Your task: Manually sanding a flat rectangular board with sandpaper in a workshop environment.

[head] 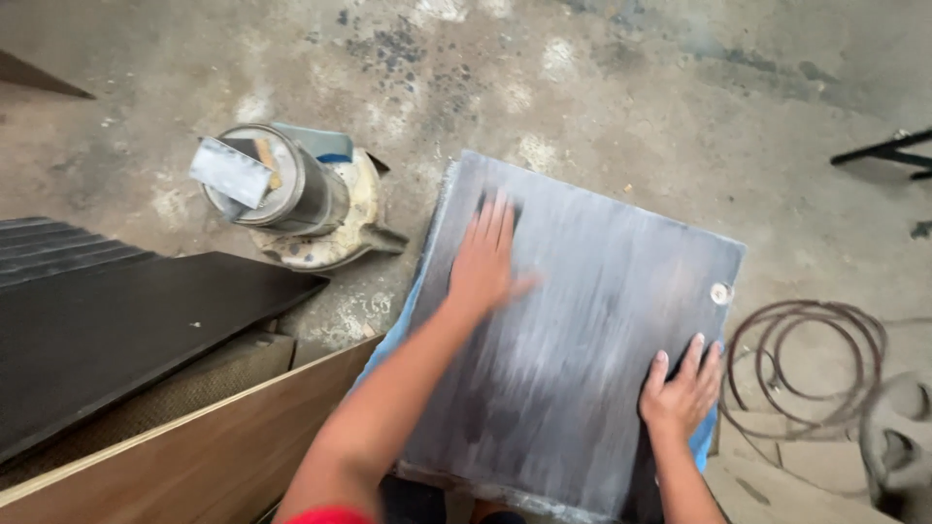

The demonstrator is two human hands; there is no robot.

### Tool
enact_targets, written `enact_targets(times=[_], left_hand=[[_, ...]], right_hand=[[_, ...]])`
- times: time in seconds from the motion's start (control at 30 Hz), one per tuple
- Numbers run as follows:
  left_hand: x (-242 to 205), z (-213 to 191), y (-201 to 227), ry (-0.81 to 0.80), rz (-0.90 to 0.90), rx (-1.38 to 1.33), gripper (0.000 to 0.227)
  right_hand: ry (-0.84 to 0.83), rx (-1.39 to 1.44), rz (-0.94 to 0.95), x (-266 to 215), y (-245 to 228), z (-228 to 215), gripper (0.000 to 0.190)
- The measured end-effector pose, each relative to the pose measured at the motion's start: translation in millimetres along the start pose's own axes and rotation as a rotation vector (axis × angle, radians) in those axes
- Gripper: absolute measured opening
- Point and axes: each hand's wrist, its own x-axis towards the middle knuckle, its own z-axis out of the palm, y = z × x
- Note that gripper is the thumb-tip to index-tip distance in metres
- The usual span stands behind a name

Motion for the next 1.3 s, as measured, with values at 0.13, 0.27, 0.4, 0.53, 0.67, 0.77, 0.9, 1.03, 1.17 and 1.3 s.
enact_targets(times=[0.13, 0.27, 0.4, 0.53, 0.67, 0.77, 0.9, 1.03, 1.17, 1.3], left_hand=[[-167, -42, 27, -0.07, 0.008, -0.05, 0.115], [-268, -34, 31, -0.148, 0.019, 0.25, 0.13], [-173, -36, 13, -0.109, 0.054, 0.238, 0.125], [-12, -20, -11, -0.015, 0.063, 0.142, 0.119], [34, -26, -9, -0.169, -0.047, 0.205, 0.13], [-53, -42, 2, -0.093, -0.009, 0.105, 0.131], [-155, -31, 10, -0.072, -0.017, 0.124, 0.123], [-63, -24, -7, -0.009, -0.015, 0.157, 0.124], [27, -19, -20, -0.125, -0.104, 0.194, 0.122], [-37, -32, -17, 0.046, 0.02, 0.116, 0.115]], right_hand=[[-0.085, 0.054, 0.059, 5, -16, -15, 0.065], [-0.1, 0.066, 0.073, 5, -16, -16, 0.065], [-0.078, 0.047, 0.053, 3, -13, -13, 0.066], [-0.12, 0.059, 0.089, 7, -16, -14, 0.066], [-0.026, 0.027, 0.005, 6, -10, -9, 0.063], [-0.057, 0.043, 0.011, 7, -12, -14, 0.065], [-0.119, 0.069, 0.087, 8, -18, -18, 0.066], [-0.079, 0.034, 0.045, 9, -15, -12, 0.065], [-0.053, 0.024, 0.02, 7, -10, -10, 0.065], [0.011, 0.032, -0.039, 4, -6, -6, 0.064]])
